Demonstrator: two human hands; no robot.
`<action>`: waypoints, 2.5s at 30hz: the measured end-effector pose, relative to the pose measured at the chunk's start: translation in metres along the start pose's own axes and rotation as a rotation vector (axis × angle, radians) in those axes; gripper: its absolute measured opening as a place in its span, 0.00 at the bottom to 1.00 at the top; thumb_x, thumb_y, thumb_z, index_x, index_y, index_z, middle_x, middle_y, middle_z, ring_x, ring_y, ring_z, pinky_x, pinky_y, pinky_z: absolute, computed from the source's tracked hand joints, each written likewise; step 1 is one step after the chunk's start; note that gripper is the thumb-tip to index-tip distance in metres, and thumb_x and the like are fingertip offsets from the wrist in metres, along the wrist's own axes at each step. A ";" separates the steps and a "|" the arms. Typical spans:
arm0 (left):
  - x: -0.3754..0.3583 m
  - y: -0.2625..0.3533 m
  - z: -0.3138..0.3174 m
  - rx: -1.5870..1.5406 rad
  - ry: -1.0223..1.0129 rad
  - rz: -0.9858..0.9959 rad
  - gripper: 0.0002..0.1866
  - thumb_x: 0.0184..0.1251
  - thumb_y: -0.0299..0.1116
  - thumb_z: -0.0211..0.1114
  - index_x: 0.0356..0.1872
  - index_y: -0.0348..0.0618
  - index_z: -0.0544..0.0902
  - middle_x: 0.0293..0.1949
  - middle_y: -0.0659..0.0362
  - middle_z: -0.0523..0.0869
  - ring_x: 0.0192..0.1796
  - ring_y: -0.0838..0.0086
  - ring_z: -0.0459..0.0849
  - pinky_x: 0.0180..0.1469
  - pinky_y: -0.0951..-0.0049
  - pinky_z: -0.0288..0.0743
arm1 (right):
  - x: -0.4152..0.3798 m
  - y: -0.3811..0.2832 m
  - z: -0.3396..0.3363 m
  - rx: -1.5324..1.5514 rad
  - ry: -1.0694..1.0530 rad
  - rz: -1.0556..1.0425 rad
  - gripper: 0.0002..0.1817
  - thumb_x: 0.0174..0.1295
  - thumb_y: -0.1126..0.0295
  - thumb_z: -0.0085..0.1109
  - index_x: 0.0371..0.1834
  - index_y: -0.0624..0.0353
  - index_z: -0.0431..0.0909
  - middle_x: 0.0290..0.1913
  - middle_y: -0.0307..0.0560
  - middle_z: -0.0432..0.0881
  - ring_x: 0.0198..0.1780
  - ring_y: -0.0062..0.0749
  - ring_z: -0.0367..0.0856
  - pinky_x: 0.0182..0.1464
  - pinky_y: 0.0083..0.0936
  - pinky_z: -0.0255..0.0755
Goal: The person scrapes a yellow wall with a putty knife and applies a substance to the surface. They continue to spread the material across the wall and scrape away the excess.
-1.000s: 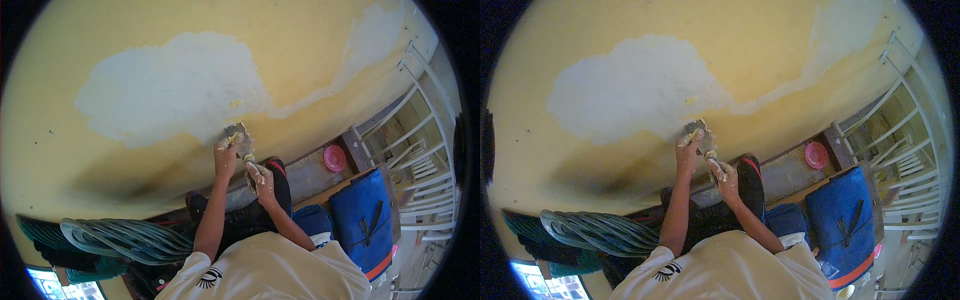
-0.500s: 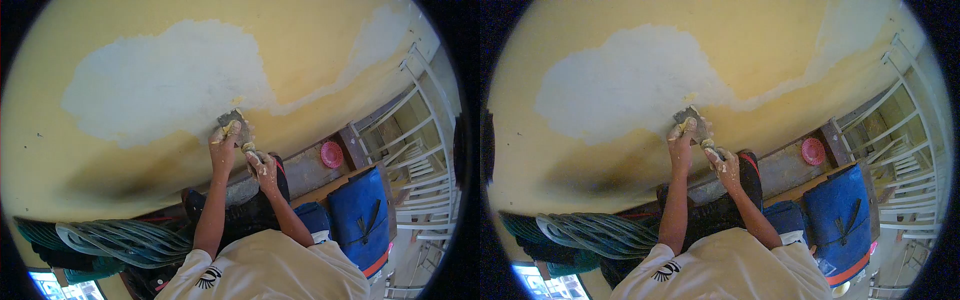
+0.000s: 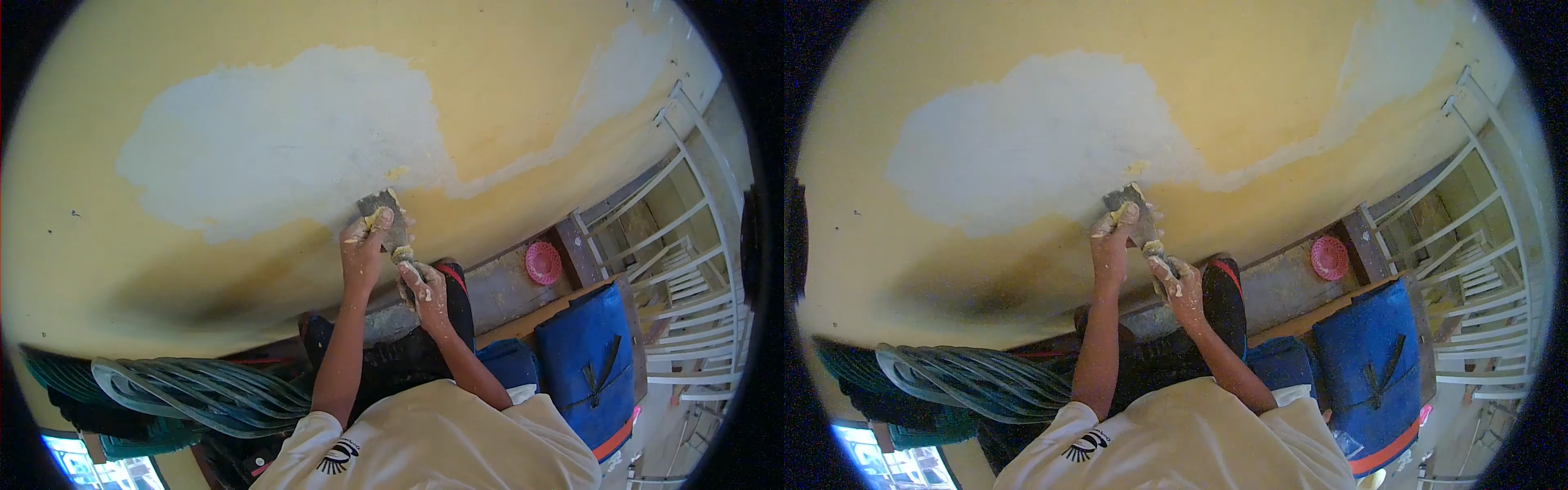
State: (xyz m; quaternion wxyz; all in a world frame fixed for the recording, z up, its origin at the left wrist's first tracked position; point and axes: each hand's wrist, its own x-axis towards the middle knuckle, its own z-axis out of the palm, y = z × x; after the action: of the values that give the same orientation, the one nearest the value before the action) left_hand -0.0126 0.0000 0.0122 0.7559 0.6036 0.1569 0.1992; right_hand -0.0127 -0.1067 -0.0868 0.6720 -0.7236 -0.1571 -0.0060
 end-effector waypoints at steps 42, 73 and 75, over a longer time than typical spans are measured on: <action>0.005 -0.023 -0.008 0.085 -0.067 -0.065 0.13 0.64 0.35 0.58 0.38 0.32 0.79 0.31 0.54 0.85 0.28 0.74 0.83 0.30 0.75 0.78 | -0.011 -0.018 -0.015 0.453 -0.219 0.494 0.17 0.59 0.56 0.54 0.26 0.61 0.74 0.22 0.31 0.69 0.25 0.13 0.64 0.29 0.15 0.58; 0.005 -0.019 -0.004 0.036 -0.058 -0.079 0.13 0.65 0.36 0.57 0.40 0.34 0.79 0.31 0.53 0.85 0.29 0.72 0.83 0.31 0.74 0.79 | -0.004 -0.017 -0.016 0.417 -0.224 0.360 0.19 0.62 0.54 0.52 0.21 0.57 0.71 0.14 0.33 0.67 0.12 0.15 0.62 0.14 0.16 0.54; 0.003 -0.021 -0.003 0.044 -0.040 -0.075 0.13 0.65 0.36 0.57 0.39 0.34 0.79 0.31 0.53 0.85 0.29 0.72 0.84 0.31 0.74 0.79 | -0.004 -0.016 -0.017 0.432 -0.224 0.380 0.19 0.62 0.53 0.52 0.21 0.56 0.71 0.14 0.33 0.67 0.12 0.15 0.62 0.14 0.16 0.54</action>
State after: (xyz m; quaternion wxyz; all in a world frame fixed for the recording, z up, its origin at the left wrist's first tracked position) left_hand -0.0089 0.0002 -0.0088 0.7523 0.6176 0.1687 0.1554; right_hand -0.0174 -0.1232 -0.0705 0.7779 -0.5765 -0.0898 0.2333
